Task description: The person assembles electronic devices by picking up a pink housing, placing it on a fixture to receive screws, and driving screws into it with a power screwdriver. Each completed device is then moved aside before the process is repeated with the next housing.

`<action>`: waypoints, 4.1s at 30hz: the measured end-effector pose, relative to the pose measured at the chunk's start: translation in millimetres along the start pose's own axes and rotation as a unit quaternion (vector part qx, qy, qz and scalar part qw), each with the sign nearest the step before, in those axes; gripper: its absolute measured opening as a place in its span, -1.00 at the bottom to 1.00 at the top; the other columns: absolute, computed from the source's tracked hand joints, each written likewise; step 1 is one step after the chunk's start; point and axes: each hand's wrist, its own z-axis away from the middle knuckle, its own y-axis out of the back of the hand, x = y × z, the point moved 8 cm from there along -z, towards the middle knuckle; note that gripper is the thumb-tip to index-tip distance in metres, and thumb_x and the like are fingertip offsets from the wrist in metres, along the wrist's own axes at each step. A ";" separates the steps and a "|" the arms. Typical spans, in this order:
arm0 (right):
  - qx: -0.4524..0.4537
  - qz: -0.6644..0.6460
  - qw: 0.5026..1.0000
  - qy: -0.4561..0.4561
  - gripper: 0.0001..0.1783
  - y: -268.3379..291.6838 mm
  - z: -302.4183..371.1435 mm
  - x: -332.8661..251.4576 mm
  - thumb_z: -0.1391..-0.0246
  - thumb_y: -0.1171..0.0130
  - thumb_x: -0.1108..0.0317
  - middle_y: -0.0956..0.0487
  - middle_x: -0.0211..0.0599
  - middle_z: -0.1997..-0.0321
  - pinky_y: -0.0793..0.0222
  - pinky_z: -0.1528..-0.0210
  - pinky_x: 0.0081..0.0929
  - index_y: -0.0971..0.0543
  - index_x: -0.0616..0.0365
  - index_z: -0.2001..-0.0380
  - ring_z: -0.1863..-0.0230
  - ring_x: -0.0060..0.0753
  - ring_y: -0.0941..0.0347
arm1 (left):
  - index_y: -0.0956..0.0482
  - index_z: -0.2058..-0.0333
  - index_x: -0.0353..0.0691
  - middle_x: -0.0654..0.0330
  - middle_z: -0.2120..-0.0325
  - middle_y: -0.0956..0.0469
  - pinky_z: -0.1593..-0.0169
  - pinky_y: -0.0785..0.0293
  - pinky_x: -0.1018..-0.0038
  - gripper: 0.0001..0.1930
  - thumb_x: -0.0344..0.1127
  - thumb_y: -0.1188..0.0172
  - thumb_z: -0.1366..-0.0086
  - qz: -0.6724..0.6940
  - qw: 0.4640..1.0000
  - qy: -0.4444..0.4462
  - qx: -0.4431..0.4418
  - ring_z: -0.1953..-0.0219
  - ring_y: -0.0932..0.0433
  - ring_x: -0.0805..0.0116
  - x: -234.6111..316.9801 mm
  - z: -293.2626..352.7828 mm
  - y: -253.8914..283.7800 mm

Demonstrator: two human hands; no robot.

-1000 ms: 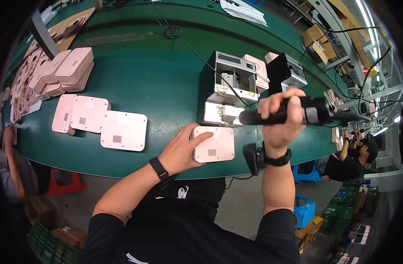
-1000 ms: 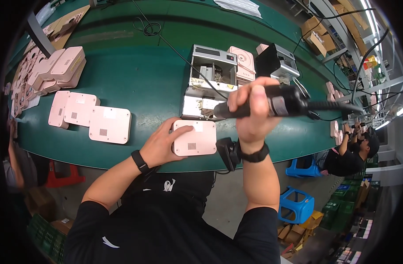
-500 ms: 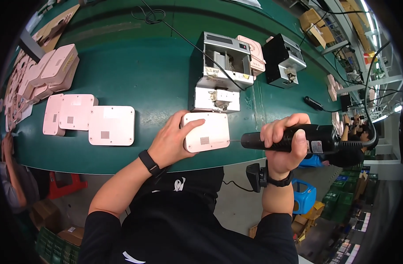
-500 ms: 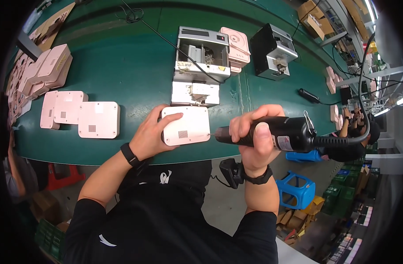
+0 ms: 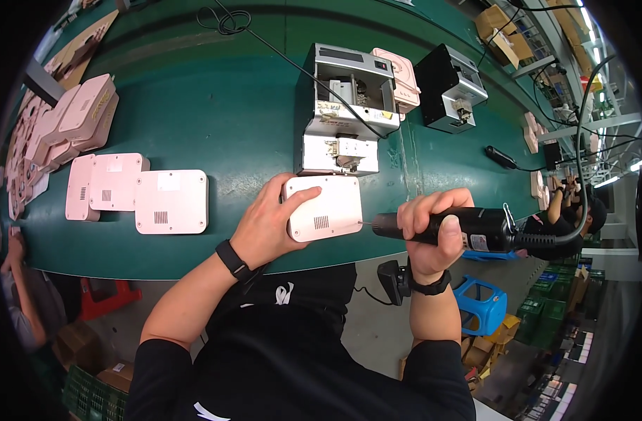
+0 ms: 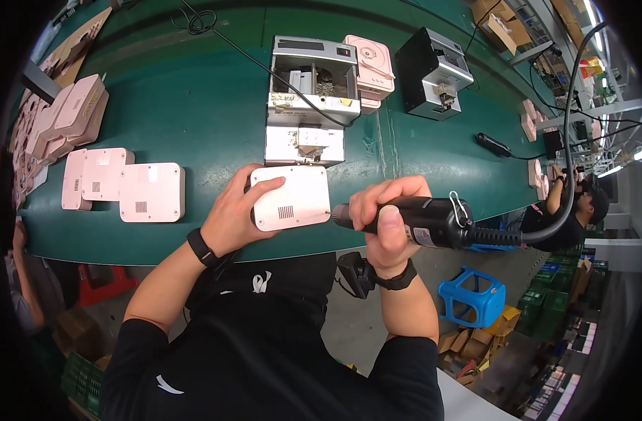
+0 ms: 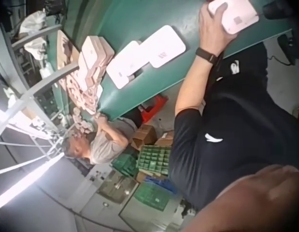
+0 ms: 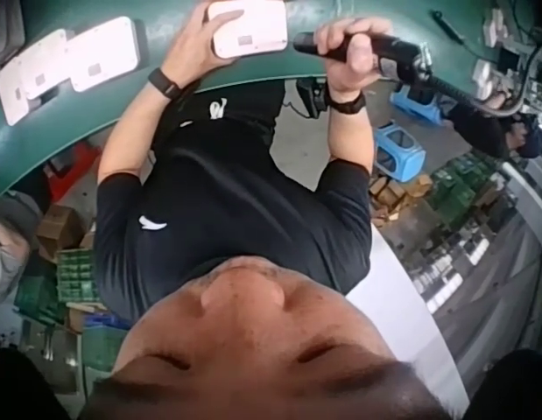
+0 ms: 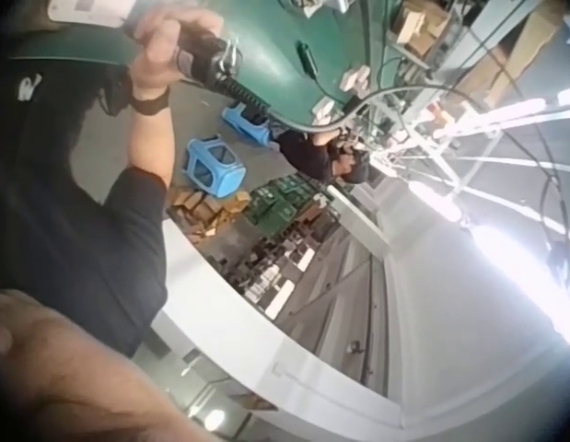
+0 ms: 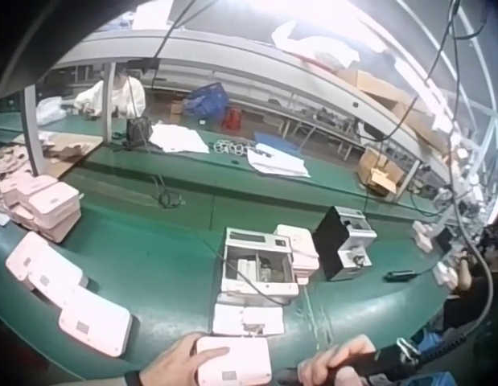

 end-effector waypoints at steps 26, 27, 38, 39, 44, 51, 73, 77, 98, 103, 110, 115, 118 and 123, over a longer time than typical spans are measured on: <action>-0.028 -0.028 0.999 -0.033 -0.68 -39.0 -26.2 -11.1 -0.22 0.00 0.07 -0.36 -0.34 0.61 -0.30 0.49 -0.37 -0.31 0.11 0.23 0.67 -0.43 -0.29 | -0.43 -0.15 0.10 -0.04 -0.10 -0.27 -0.11 -0.48 0.15 -0.19 -0.27 -0.54 0.17 -0.007 1.000 0.008 0.010 -0.12 -0.40 -0.09 -2.9 2.8 1.9; -0.040 -0.031 0.998 -0.026 -0.66 -42.3 -19.8 -15.5 -0.21 -0.01 0.05 -0.36 -0.34 0.61 -0.30 0.48 -0.36 -0.31 0.11 0.23 0.67 -0.43 -0.29 | -0.43 -0.15 0.10 -0.05 -0.10 -0.27 -0.11 -0.48 0.15 -0.19 -0.26 -0.54 0.17 -0.010 1.000 0.003 0.011 -0.12 -0.40 -0.10 -2.7 2.7 1.7; -0.047 0.005 0.998 -0.048 -0.57 -50.4 7.7 -2.7 -0.12 -0.17 -0.02 -0.37 -0.37 0.61 -0.30 0.49 -0.37 -0.27 0.06 0.28 0.66 -0.44 -0.31 | -0.46 -0.14 0.09 -0.07 -0.08 -0.30 -0.10 -0.49 0.17 -0.19 -0.26 -0.56 0.19 0.000 1.000 -0.001 0.027 -0.09 -0.43 -0.11 -1.1 5.5 0.2; -0.044 0.002 0.998 -0.042 -0.57 -50.1 8.1 -2.9 -0.12 -0.18 -0.02 -0.37 -0.37 0.61 -0.30 0.49 -0.37 -0.27 0.06 0.28 0.66 -0.44 -0.31 | -0.46 -0.14 0.09 -0.07 -0.08 -0.31 -0.10 -0.49 0.18 -0.19 -0.26 -0.56 0.19 -0.001 1.000 -0.003 0.030 -0.08 -0.44 -0.11 -1.3 4.7 0.8; -0.048 0.007 0.998 -0.048 -0.56 -51.2 7.5 -0.1 -0.11 -0.18 -0.02 -0.37 -0.37 0.61 -0.29 0.49 -0.39 -0.27 0.06 0.29 0.66 -0.44 -0.31 | -0.47 -0.13 0.09 -0.05 -0.07 -0.32 -0.09 -0.50 0.18 -0.21 -0.26 -0.56 0.19 0.002 0.999 -0.003 0.034 -0.08 -0.44 -0.10 -2.6 3.2 3.1; -0.049 -0.015 0.999 -0.004 -0.62 -51.0 -22.3 -16.3 -0.17 -0.11 0.03 -0.37 -0.37 0.61 -0.28 0.50 -0.40 -0.30 0.10 0.23 0.66 -0.43 -0.31 | -0.48 -0.12 0.09 -0.04 -0.08 -0.30 -0.08 -0.51 0.18 -0.21 -0.27 -0.55 0.19 -0.003 1.000 0.011 0.015 -0.09 -0.43 -0.08 1.0 4.0 1.9; -0.099 -0.003 0.990 -0.096 -0.49 -107.4 -1.6 -24.4 -0.07 -0.27 -0.07 -0.40 -0.33 0.57 -0.33 0.43 -0.34 -0.29 0.06 0.25 0.61 -0.40 -0.34 | -0.47 -0.14 0.06 -0.01 -0.05 -0.32 -0.04 -0.52 0.21 -0.21 -0.26 -0.54 0.18 0.014 0.999 0.007 0.035 -0.05 -0.44 -0.04 -1.7 6.8 4.7; -0.122 0.005 0.985 -0.119 -0.46 -108.3 7.1 -6.6 -0.02 -0.34 -0.05 -0.41 -0.33 0.55 -0.34 0.37 -0.32 -0.29 0.05 0.26 0.56 -0.39 -0.36 | -0.48 -0.14 0.07 -0.04 -0.06 -0.32 -0.04 -0.52 0.20 -0.20 -0.21 -0.55 0.18 0.010 1.000 0.008 0.026 -0.04 -0.45 -0.06 -0.3 6.8 1.7; 0.029 -0.177 0.975 0.129 -0.50 -37.7 -8.0 -111.6 -0.18 -0.09 -0.13 -0.39 -0.37 0.64 -0.31 0.65 -0.41 -0.29 0.12 0.26 0.77 -0.45 -0.27 | -0.35 -0.25 -0.09 -0.08 -0.16 -0.36 -0.13 -0.51 0.19 -0.28 0.00 -0.39 -0.16 0.369 0.913 0.119 -0.130 -0.13 -0.46 -0.07 1.0 51.3 52.6; 0.092 -0.120 0.980 0.127 -0.51 7.1 10.3 -102.9 -0.19 -0.08 -0.11 -0.35 -0.39 0.65 -0.29 0.67 -0.46 -0.28 0.12 0.27 0.79 -0.48 -0.24 | -0.20 -0.30 -0.21 -0.10 -0.07 -0.47 -0.14 -0.56 0.23 -0.35 0.07 -0.06 -0.41 0.695 0.645 0.312 -0.056 -0.07 -0.54 -0.02 -32.5 35.8 95.8; 0.059 -0.093 0.988 0.111 -0.57 -7.0 12.3 -93.4 -0.27 0.02 -0.05 -0.33 -0.41 0.65 -0.26 0.66 -0.50 -0.27 0.15 0.26 0.78 -0.52 -0.20 | -0.13 -0.32 -0.26 -0.17 -0.02 -0.50 -0.07 -0.60 0.29 -0.33 -0.03 -0.11 -0.41 0.590 0.731 0.322 0.116 -0.01 -0.60 0.02 -159.2 -42.1 136.1; 0.060 -0.040 0.992 0.108 -0.58 14.9 22.4 -86.3 -0.27 0.01 -0.03 -0.33 -0.40 0.63 -0.28 0.63 -0.48 -0.27 0.14 0.26 0.76 -0.50 -0.22 | -0.29 -0.24 -0.34 -0.20 0.00 -0.51 -0.07 -0.53 0.24 -0.32 -0.07 -0.28 -0.28 -0.012 0.986 0.139 0.088 -0.04 -0.55 -0.02 -54.9 -26.8 168.5; 0.080 -0.012 0.994 0.075 -0.61 31.0 21.3 -74.1 -0.27 0.00 -0.01 -0.34 -0.40 0.60 -0.29 0.58 -0.47 -0.28 0.11 0.24 0.71 -0.50 -0.25 | -0.32 -0.24 -0.25 -0.24 -0.10 -0.41 -0.27 -0.28 0.08 -0.25 -0.04 -0.36 -0.15 -0.332 0.940 0.071 -0.002 -0.21 -0.36 -0.16 -12.8 25.3 159.2; 0.081 -0.023 0.996 0.035 -0.66 34.1 -2.4 -50.8 -0.28 0.01 0.03 -0.36 -0.40 0.58 -0.28 0.51 -0.41 -0.29 0.08 0.20 0.67 -0.49 -0.26 | -0.36 -0.21 -0.20 -0.24 -0.27 -0.19 -0.37 -0.05 -0.04 -0.20 -0.13 -0.47 0.02 -0.386 0.916 0.055 -0.095 -0.34 -0.15 -0.23 -0.4 65.9 129.2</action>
